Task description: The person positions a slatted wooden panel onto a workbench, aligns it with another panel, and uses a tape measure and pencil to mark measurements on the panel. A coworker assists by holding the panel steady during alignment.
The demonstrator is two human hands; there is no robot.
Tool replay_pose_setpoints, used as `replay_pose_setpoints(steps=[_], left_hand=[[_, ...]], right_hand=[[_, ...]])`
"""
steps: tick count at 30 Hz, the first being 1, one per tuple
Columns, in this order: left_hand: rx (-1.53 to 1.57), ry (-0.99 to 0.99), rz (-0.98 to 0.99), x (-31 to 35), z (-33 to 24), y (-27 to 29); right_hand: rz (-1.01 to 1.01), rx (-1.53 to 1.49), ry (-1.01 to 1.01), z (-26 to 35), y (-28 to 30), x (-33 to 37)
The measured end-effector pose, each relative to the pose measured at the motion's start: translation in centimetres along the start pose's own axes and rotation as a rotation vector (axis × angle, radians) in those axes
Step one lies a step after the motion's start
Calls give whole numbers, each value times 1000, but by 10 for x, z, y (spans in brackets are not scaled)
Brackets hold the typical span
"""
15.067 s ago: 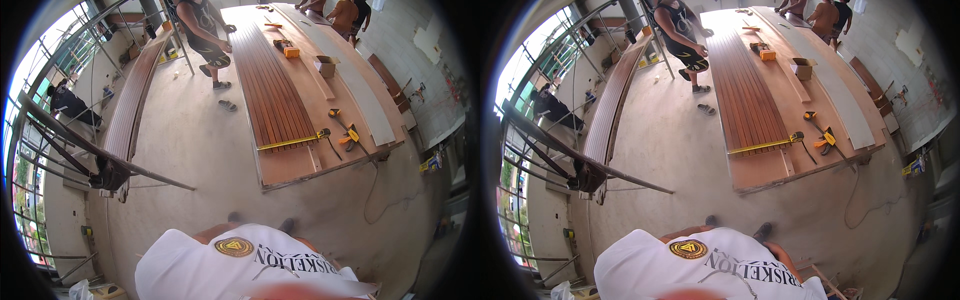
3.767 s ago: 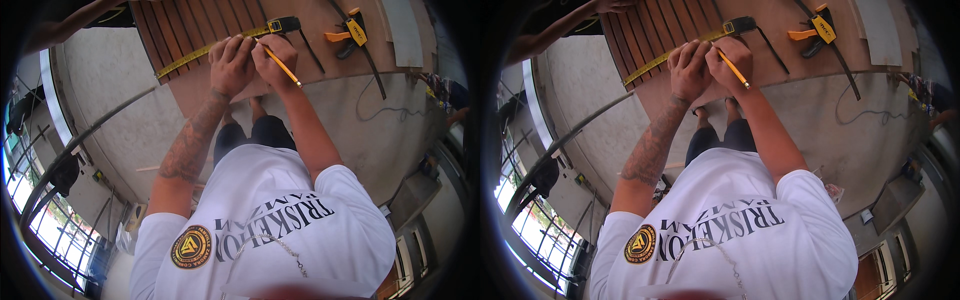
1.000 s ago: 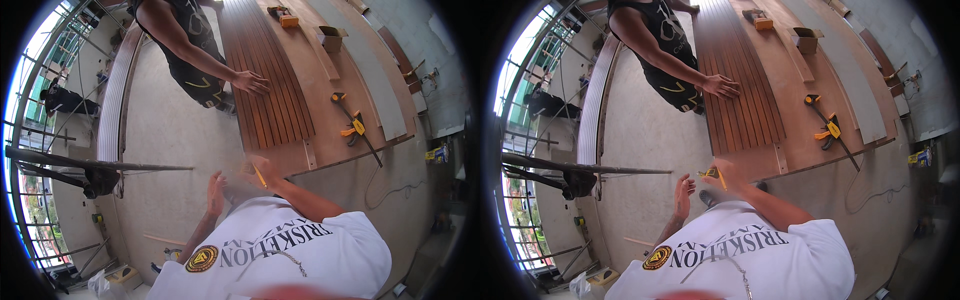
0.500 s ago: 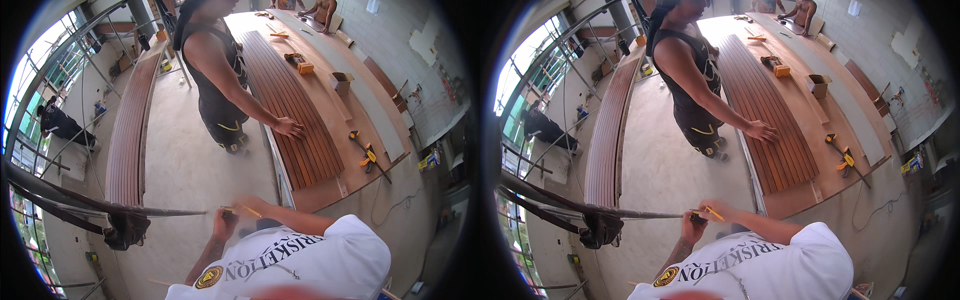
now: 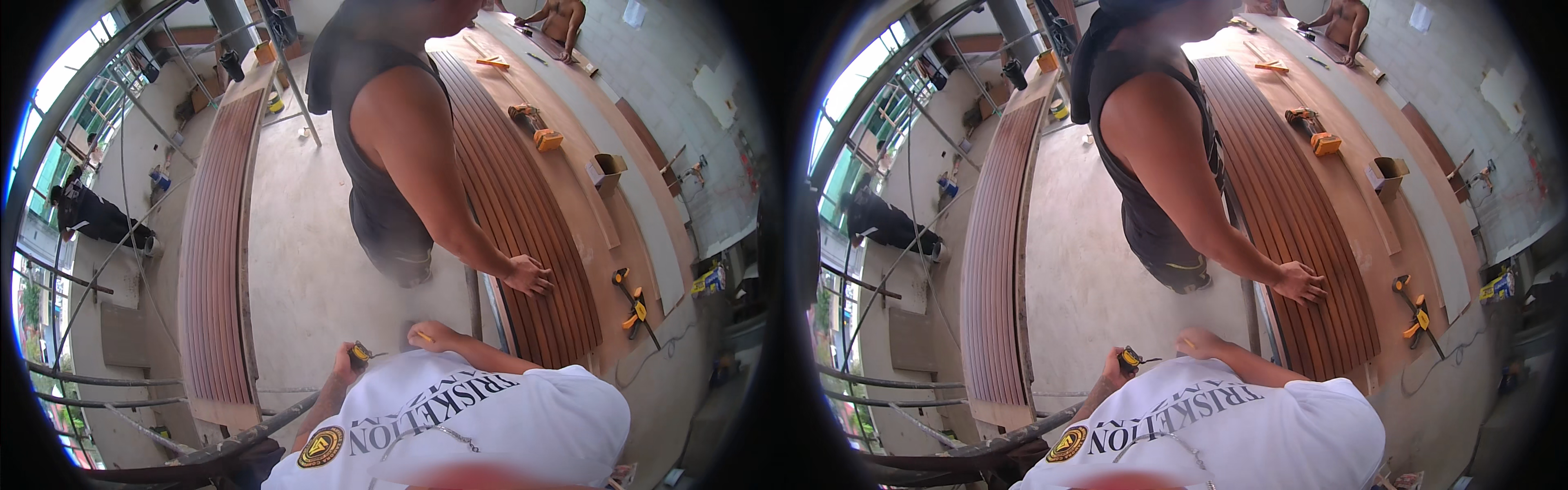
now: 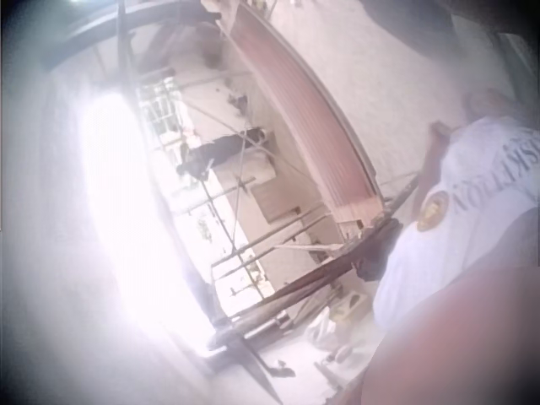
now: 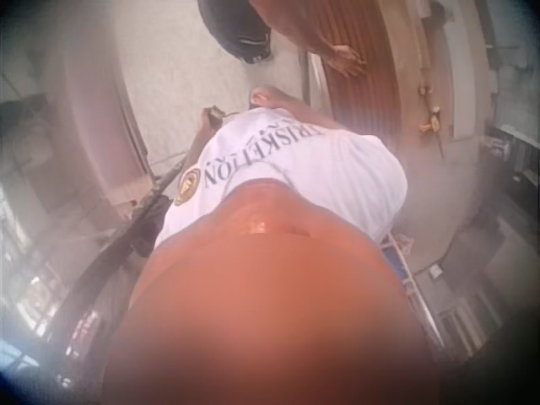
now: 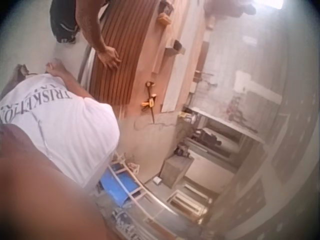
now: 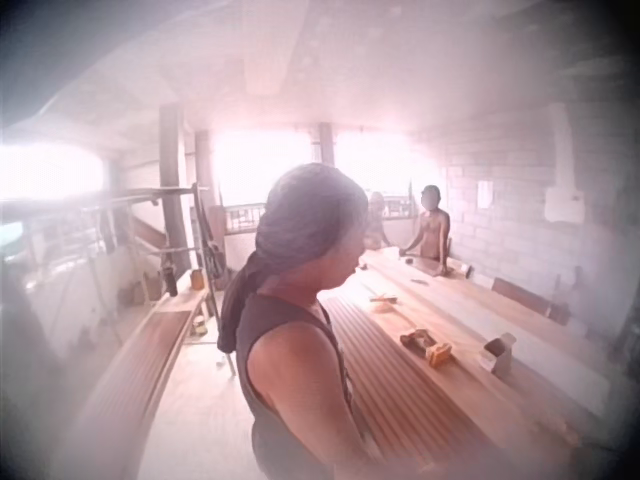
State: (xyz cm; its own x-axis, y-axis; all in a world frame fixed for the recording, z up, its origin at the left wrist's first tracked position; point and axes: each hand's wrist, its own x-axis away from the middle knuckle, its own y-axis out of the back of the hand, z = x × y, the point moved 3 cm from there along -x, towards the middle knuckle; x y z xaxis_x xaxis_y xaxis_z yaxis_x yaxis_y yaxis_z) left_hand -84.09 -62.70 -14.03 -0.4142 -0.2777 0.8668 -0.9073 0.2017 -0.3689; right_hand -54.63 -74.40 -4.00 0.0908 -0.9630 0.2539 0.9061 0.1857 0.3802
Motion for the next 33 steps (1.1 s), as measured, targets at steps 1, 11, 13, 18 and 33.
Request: replay_pose_setpoints(steps=[1, 11, 13, 18, 33], left_hand=[[-32, -28, 22, -6, -26, 0], [-165, 58, -40, -69, -242, -9], [-339, 80, -46, -98, -283, -12], [-760, 113, -65, -171, -372, -27], [-979, 79, 204, -320, -614, -179]], right_hand=[[9, 33, 2, -2, 11, -15], [21, -419, -742, -125, 34, -71], [-25, -97, -737, -168, 15, -78], [323, 372, -899, -191, -8, -115], [-848, 696, -434, 161, 554, -555]])
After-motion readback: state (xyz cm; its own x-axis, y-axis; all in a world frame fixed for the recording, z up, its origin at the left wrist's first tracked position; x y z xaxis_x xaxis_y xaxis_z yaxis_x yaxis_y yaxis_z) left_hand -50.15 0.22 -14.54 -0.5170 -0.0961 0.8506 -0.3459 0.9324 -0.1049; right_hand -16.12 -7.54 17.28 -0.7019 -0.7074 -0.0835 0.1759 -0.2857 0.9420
